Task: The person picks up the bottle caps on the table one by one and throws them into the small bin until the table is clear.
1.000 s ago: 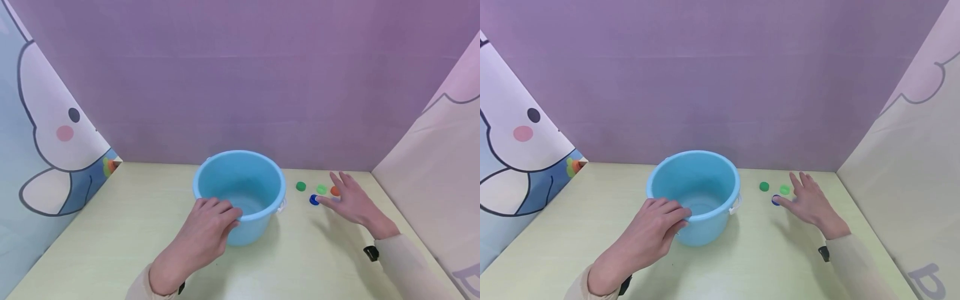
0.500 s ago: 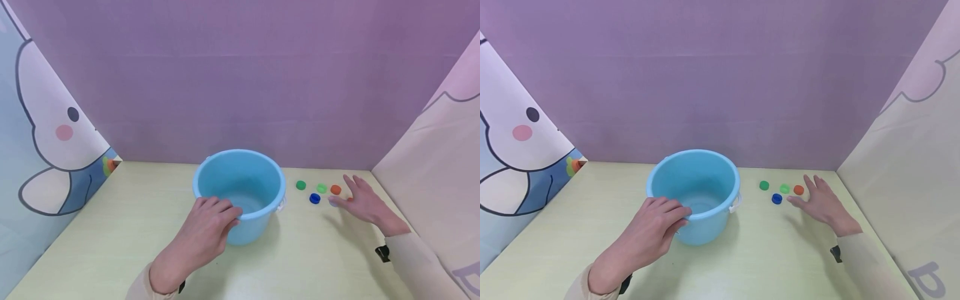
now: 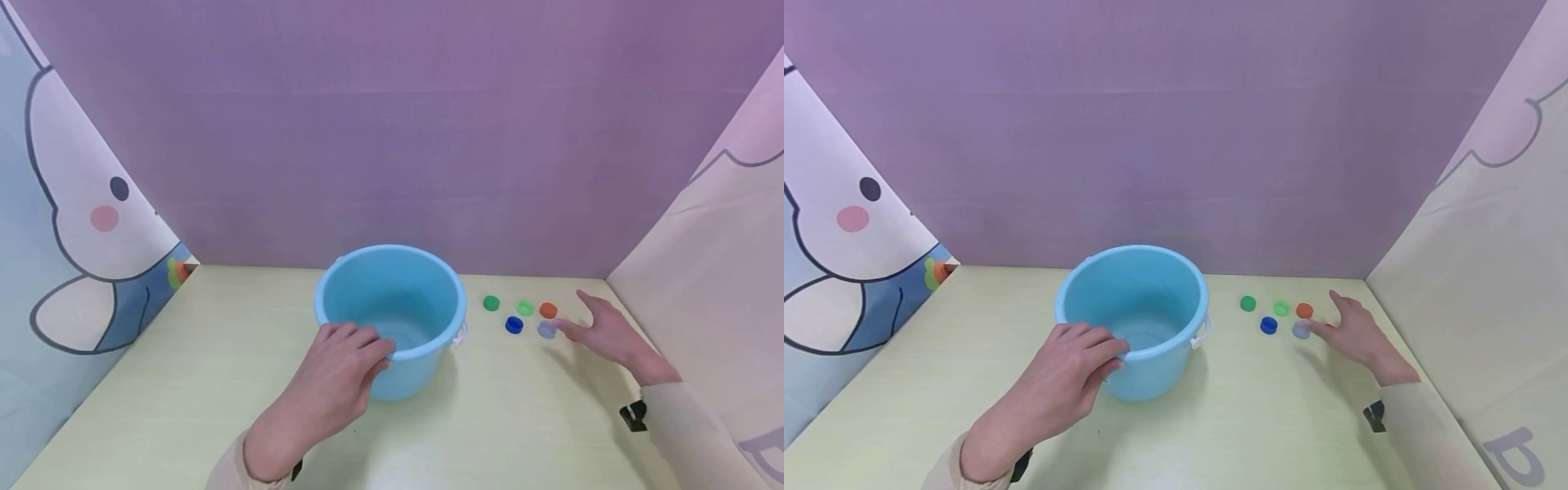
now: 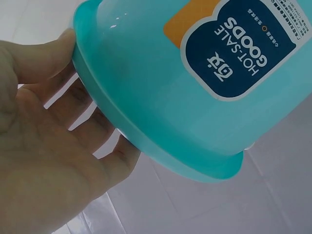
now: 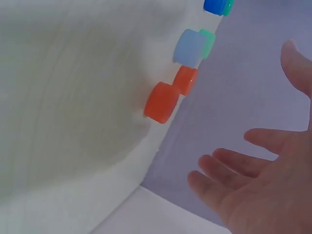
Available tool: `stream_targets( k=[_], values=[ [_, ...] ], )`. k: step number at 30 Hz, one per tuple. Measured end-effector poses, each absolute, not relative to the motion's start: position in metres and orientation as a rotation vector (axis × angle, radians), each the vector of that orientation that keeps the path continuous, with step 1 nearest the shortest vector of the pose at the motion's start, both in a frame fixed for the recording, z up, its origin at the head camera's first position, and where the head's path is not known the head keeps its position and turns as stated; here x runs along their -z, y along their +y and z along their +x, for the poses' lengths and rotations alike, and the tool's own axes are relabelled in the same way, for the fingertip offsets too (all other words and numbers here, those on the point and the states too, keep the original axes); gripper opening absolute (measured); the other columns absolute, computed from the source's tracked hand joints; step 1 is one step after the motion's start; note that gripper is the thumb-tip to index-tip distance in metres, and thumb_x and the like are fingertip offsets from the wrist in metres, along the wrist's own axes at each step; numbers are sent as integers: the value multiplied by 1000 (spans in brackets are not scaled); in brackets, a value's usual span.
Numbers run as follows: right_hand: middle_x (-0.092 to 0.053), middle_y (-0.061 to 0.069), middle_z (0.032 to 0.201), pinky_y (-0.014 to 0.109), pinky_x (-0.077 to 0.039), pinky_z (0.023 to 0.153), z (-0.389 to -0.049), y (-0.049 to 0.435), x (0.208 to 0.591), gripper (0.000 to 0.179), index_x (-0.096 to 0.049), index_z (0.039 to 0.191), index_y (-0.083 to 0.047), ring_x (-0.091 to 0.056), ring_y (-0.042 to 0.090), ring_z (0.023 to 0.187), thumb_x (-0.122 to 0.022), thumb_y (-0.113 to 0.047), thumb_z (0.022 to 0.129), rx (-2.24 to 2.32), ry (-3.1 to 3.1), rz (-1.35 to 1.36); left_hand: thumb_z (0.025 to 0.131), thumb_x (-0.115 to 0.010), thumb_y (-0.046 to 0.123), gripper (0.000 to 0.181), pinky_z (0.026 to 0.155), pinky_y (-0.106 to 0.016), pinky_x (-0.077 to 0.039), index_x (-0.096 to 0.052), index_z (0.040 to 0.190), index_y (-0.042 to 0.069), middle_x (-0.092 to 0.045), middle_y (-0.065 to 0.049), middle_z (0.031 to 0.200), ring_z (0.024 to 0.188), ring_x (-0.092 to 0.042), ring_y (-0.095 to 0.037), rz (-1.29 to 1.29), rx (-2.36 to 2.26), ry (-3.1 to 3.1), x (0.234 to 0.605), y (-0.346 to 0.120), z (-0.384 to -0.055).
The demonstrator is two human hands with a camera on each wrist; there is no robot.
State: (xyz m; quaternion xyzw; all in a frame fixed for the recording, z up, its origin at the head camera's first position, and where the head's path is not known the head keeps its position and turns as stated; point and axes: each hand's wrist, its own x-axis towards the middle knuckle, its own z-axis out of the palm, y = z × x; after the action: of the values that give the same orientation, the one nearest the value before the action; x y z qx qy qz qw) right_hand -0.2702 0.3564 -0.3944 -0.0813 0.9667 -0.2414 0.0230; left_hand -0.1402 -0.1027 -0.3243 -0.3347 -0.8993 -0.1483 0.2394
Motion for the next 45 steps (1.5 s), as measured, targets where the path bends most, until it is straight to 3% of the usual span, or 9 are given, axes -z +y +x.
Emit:
stream_targets(
  k=[8,16,21,23,28,35,45],
  values=[
    [-29,43,149,69,-41,96,-269,369,400,95,-19,152,16,-39,63,128,-60,-51,99,796,3004,-172,87,-81,14,17,79,-40,-45,-71,101,16,-64,5,90,86,-56,-17,-915,405,-2463,324,-102,-140],
    [-40,45,140,62,-47,92,-269,378,407,93,-22,151,17,-47,58,124,-63,-49,99,879,2976,-85,88,-80,14,17,79,-40,-44,-70,100,16,-64,5,89,85,-56,-17,-921,401,-2452,325,-103,-140],
    [-47,40,134,49,-51,85,-269,385,412,92,-19,153,15,-66,41,101,-62,-46,100,1019,2888,-45,88,-80,15,16,79,-40,-44,-70,100,16,-63,5,88,85,-56,-17,-922,393,-2444,326,-104,-140],
    [-50,37,131,49,-50,86,-268,386,414,92,-16,154,15,-69,32,91,-61,-46,101,1057,2840,-29,88,-80,15,16,79,-39,-44,-69,100,16,-63,5,88,85,-55,-17,-922,392,-2443,326,-104,-140],
    [-50,36,131,49,-49,89,-266,387,417,95,-10,154,14,-68,25,89,-60,-47,101,1103,2744,26,88,-80,15,16,79,-40,-44,-70,100,16,-64,5,89,85,-55,-17,-919,405,-2451,326,-104,-140],
    [-49,37,128,29,-56,77,-266,385,424,94,-16,153,16,-70,25,85,-67,-42,99,1145,2723,42,87,-81,14,17,79,-40,-44,-70,100,16,-64,5,89,85,-56,-17,-920,404,-2449,326,-103,-140],
    [-51,38,124,27,-55,71,-274,386,426,87,-24,150,17,-66,21,79,-70,-35,97,1093,2717,28,88,-80,15,16,79,-40,-44,-70,100,16,-64,5,89,85,-56,-17,-920,410,-2449,326,-103,-140]
  ],
)
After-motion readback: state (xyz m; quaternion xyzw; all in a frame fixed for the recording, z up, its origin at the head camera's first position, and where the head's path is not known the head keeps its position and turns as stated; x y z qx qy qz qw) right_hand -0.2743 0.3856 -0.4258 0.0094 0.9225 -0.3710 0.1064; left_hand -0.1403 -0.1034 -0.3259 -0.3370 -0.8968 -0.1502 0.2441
